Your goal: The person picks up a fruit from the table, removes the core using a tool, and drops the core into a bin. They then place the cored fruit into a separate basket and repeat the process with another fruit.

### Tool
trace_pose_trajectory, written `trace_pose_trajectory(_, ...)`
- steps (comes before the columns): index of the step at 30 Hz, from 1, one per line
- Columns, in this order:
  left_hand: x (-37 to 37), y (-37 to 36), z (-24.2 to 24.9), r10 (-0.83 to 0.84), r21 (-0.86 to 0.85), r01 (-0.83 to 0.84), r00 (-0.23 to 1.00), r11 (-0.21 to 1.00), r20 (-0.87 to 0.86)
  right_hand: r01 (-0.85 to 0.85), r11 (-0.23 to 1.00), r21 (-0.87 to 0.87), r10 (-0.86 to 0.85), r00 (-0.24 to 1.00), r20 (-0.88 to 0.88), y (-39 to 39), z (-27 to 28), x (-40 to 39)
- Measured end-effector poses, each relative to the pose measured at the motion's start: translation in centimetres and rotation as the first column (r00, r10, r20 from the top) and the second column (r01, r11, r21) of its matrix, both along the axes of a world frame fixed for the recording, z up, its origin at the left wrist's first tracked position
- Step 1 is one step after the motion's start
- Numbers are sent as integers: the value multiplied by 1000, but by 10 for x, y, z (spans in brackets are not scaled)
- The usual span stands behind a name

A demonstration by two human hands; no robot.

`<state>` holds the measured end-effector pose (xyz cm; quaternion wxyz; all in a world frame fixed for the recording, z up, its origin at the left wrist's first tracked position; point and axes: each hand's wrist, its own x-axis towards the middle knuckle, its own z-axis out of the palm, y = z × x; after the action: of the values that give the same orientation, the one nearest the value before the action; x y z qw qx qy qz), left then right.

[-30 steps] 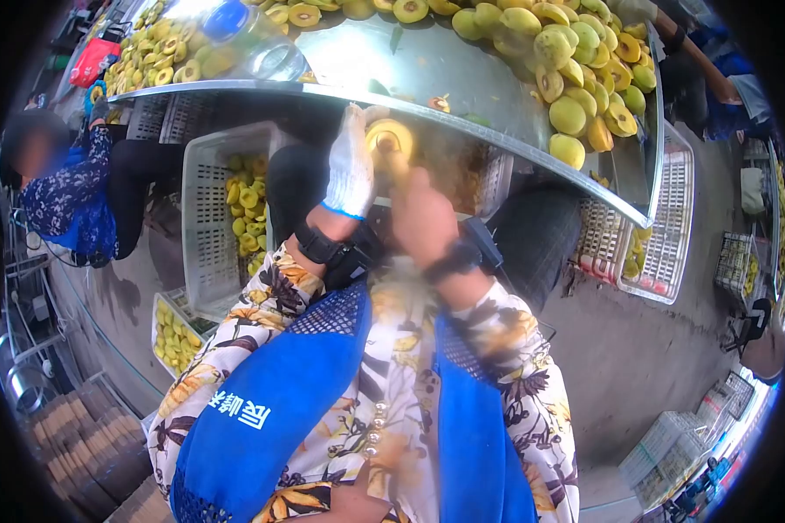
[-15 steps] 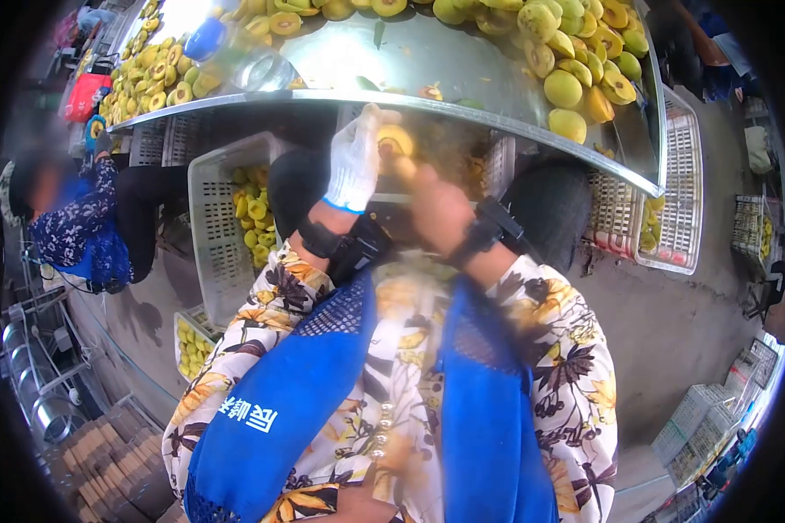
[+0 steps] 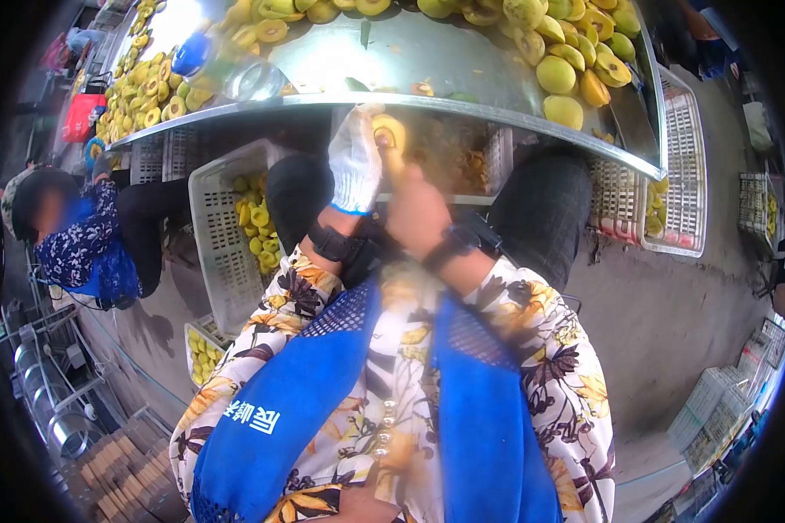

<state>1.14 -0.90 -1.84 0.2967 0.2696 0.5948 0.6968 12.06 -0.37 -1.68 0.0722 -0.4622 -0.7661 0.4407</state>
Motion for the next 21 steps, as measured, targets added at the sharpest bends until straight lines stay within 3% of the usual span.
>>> trace_pose_trajectory(4,-10,0,4,-80,-107,108,968,988,236,-34,999,-38,33,999,-28,-1,2,1)
trace_pose_trajectory(7,-20,0,7,-148,-201,200,958,959,244,-135,990,-36,135,991,-4,6,0,5)
trace_pose_trajectory(10,-24,-1,0,-120,-243,178,964,953,235,-199,979,-40,199,980,9,16,-8,4)
trace_pose_trajectory(13,-21,0,-1,-22,-164,68,964,984,265,-142,989,-44,141,990,-25,13,-7,-2)
trace_pose_trajectory(16,-19,2,11,-67,19,65,972,998,225,-55,998,4,55,994,-99,5,-12,-8)
trace_pose_trajectory(17,-21,2,5,-70,-29,75,988,997,137,-23,999,26,26,991,-130,2,-14,-10)
trace_pose_trajectory(18,-26,2,-5,-78,-80,82,996,993,46,-9,978,-207,-19,991,-134,4,-3,-13)
trace_pose_trajectory(19,-29,2,-9,-92,-130,86,995,988,-46,3,904,-428,-65,989,-130,9,16,-14)
trace_pose_trajectory(20,-29,1,-10,-90,-143,85,995,986,-30,13,779,-626,-109,987,-115,12,26,-16)
trace_pose_trajectory(21,-28,-1,-10,-89,-157,86,996,984,-14,23,762,-647,-150,978,-142,9,24,-17)
